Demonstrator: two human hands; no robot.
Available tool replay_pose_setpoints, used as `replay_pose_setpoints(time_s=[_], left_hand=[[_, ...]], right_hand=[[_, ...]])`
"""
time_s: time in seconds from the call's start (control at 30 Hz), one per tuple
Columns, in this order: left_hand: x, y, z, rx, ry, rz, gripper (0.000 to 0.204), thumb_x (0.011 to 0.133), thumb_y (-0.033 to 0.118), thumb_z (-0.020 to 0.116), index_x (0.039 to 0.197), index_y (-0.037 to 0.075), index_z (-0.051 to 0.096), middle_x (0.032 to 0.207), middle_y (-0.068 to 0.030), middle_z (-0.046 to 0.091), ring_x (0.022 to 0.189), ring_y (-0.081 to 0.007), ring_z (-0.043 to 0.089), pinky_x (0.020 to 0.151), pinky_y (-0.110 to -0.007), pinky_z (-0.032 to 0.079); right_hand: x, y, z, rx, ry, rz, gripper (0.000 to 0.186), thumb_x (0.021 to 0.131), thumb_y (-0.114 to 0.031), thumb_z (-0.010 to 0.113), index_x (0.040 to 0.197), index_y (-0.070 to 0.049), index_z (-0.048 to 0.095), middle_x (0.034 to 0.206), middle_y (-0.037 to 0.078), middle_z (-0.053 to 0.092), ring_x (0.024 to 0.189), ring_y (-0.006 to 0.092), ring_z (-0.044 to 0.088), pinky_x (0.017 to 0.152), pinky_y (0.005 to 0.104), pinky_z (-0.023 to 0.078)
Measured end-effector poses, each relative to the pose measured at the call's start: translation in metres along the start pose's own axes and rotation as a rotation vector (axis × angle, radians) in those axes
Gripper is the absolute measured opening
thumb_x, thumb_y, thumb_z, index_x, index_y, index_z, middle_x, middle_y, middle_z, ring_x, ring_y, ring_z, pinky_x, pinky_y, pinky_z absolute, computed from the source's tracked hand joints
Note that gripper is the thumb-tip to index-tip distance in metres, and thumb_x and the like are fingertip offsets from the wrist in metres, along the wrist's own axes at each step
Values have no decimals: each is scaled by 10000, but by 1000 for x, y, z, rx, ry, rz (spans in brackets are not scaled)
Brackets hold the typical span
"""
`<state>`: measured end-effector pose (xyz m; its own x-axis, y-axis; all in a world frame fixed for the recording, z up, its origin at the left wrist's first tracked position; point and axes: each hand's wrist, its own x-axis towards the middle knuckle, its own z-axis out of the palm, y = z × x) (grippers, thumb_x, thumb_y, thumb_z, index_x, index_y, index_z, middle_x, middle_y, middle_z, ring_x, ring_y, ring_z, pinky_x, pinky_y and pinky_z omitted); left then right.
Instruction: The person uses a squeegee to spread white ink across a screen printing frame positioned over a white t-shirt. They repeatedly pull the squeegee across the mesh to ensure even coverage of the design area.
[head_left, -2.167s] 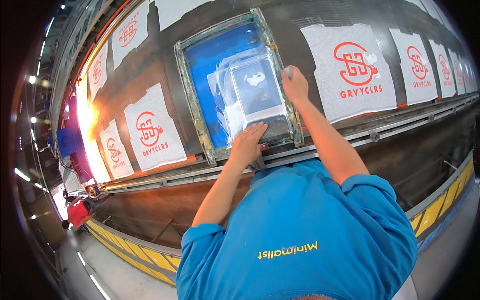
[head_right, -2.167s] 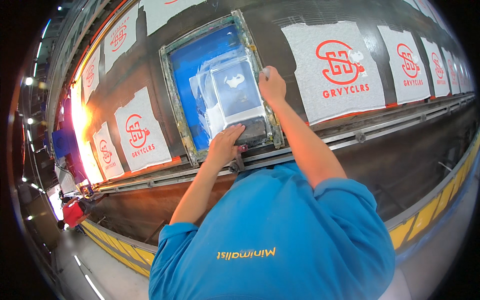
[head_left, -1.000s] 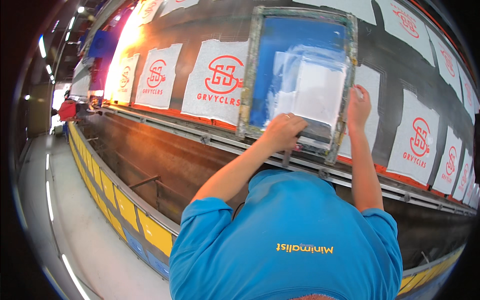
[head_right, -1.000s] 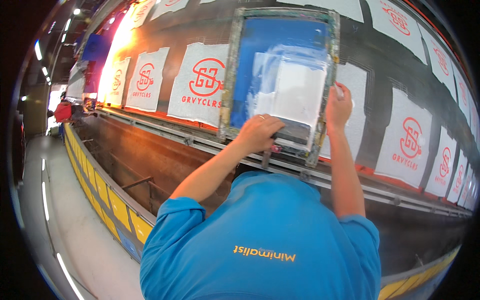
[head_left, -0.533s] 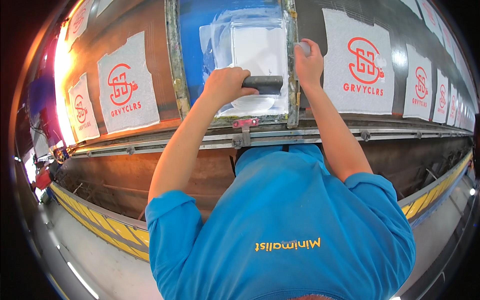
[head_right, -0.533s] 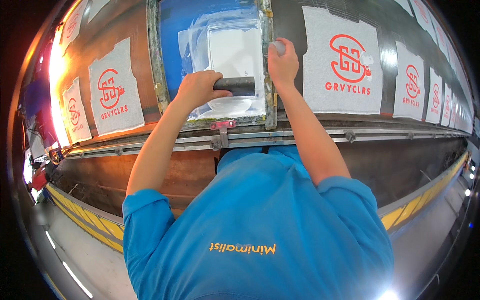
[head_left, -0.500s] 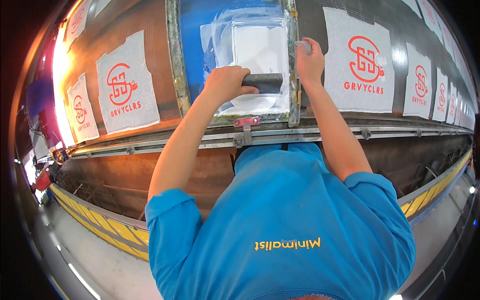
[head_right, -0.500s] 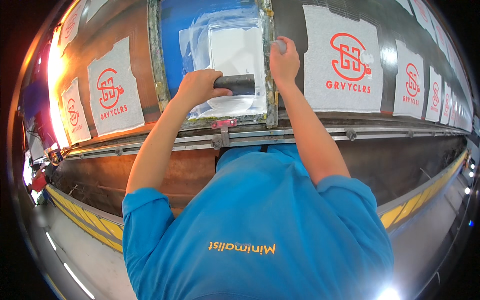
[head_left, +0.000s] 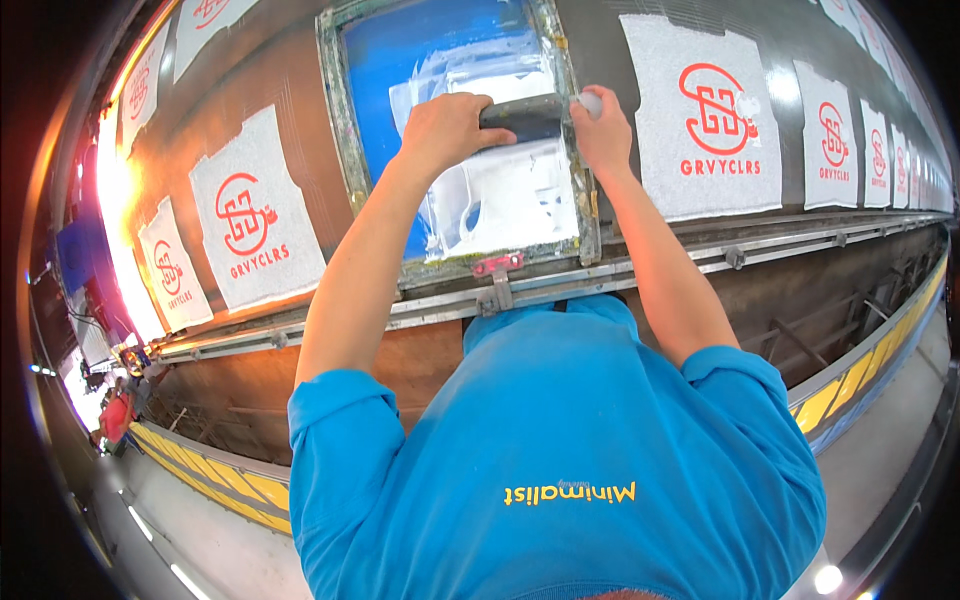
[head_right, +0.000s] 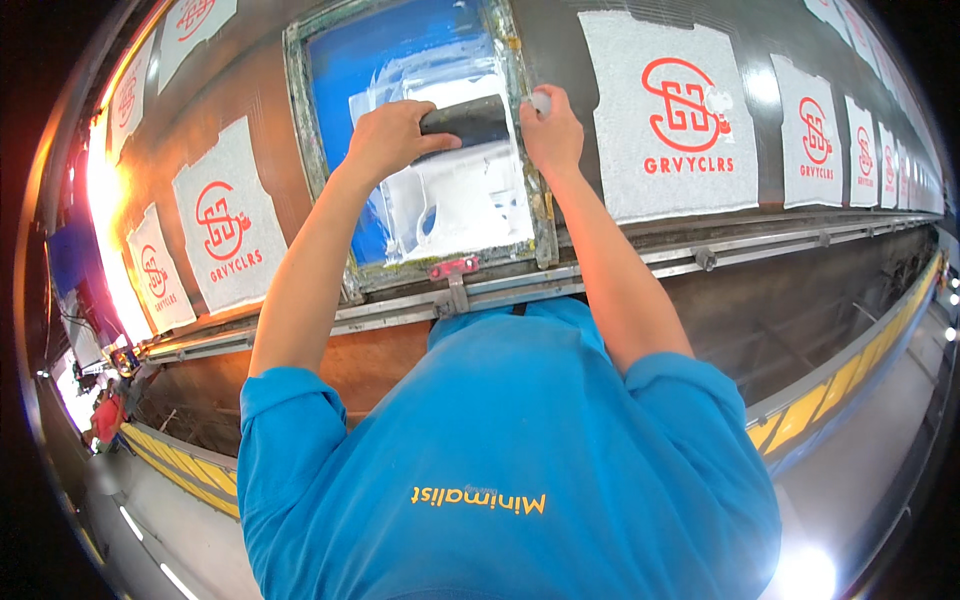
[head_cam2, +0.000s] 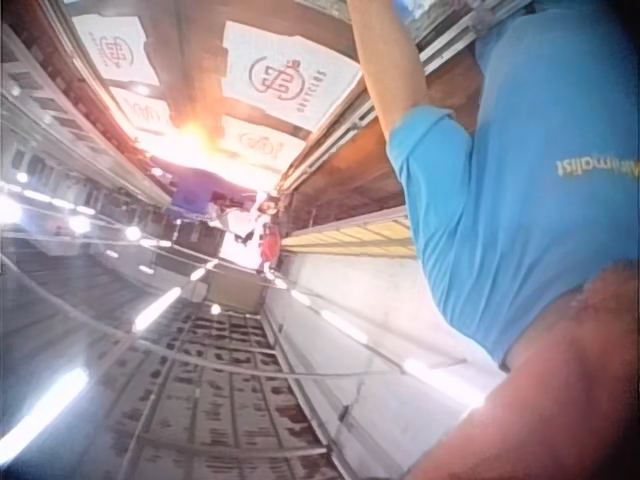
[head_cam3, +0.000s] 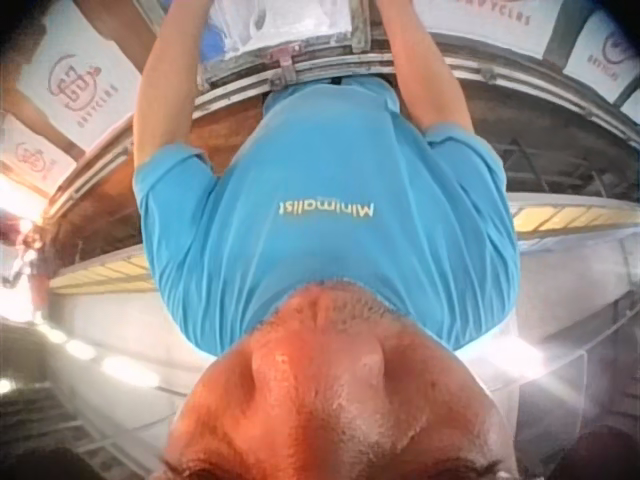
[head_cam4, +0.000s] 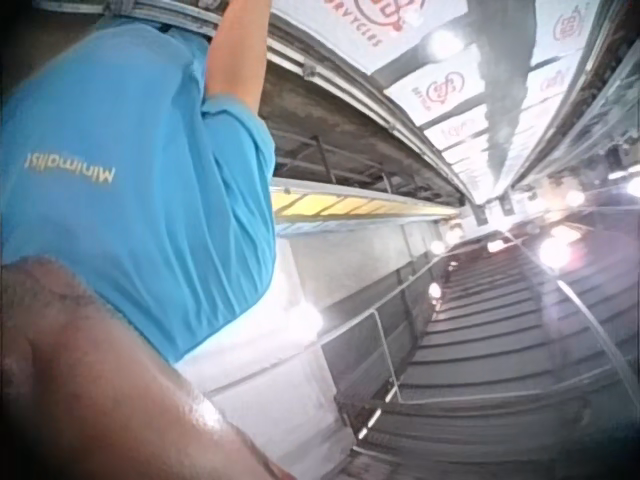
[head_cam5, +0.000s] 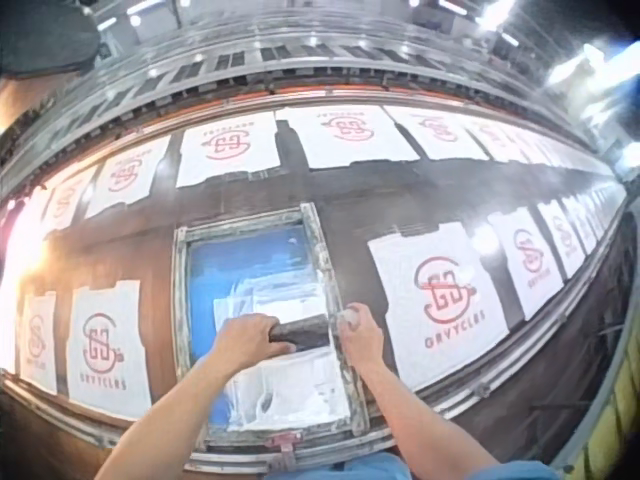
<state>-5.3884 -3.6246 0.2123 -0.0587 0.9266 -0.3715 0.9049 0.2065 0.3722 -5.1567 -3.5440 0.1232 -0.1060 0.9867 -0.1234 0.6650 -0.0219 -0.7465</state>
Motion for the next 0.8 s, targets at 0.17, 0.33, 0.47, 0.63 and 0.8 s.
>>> replay_pose_setpoints(time_s=[0.17,0.33,0.47,0.63,0.8], left_hand=[[47,-18,-12,147,305,112,507,862,597,753,1070,135,746,1019,-68,745,986,-313,710,795,-465,570],[66,-22,-13,185,275,95,377,913,479,751,1044,126,736,997,-59,741,978,-305,707,802,-464,572],[67,-17,-18,127,147,18,351,918,454,753,1035,123,734,982,-66,747,964,-310,709,803,-467,570],[68,-23,-23,126,182,40,322,914,436,758,1011,130,731,957,-62,757,904,-324,719,766,-472,570],[46,-10,-6,152,290,51,227,920,359,724,929,132,718,922,-65,748,861,-326,726,717,-489,573]], right_hand=[[-2,-1,0,55,0,-18,389,924,-324,690,1259,-129,647,967,177,760,921,356,743,850,446,557],[-4,-5,-7,75,-36,21,418,914,-334,725,1265,-117,655,986,168,748,921,331,727,870,433,548],[17,5,0,-54,149,-254,478,884,-396,789,1251,-109,682,1032,134,724,1017,288,686,963,423,505],[77,-85,0,-206,-148,-942,381,840,-350,832,1077,-69,737,993,90,699,1039,305,662,950,447,495],[64,-72,16,-350,-256,-914,246,771,-189,815,926,-61,673,916,89,674,945,338,661,824,476,506]])
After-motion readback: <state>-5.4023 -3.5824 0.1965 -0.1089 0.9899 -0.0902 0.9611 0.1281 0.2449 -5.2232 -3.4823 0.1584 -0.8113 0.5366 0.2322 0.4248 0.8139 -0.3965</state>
